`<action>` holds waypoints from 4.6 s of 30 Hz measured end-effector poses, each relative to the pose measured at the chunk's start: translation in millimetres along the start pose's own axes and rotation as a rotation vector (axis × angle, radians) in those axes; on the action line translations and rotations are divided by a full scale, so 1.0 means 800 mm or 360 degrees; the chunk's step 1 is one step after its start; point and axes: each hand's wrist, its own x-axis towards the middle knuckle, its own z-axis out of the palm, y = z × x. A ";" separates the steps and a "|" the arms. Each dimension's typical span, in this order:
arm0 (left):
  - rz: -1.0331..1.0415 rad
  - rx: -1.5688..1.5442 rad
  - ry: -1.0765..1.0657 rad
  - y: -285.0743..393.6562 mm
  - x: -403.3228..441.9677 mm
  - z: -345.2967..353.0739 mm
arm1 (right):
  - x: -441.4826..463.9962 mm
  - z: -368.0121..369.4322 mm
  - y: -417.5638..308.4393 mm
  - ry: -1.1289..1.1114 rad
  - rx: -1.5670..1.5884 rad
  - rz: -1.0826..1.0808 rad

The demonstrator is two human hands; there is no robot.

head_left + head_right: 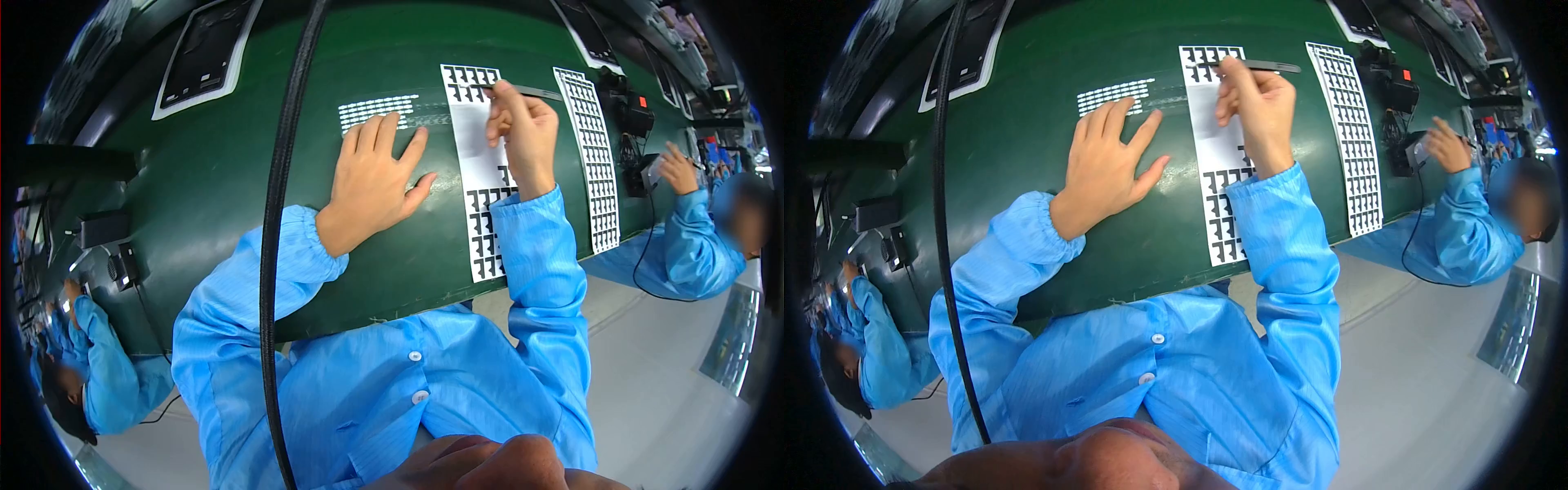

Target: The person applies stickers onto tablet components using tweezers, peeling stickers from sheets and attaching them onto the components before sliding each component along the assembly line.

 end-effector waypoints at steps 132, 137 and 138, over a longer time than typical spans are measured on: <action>-0.0182 -0.0666 -0.0036 -0.011 -0.024 -0.011 | -0.096 0.011 -0.002 -0.0058 0.0195 0.0352; -0.0185 -0.0609 -0.0045 -0.022 -0.021 -0.013 | -0.127 0.014 -0.024 -0.0107 -0.0305 0.0367; -0.0174 -0.0560 -0.0020 -0.024 -0.020 -0.012 | -0.131 0.014 -0.023 -0.0131 -0.0370 0.0414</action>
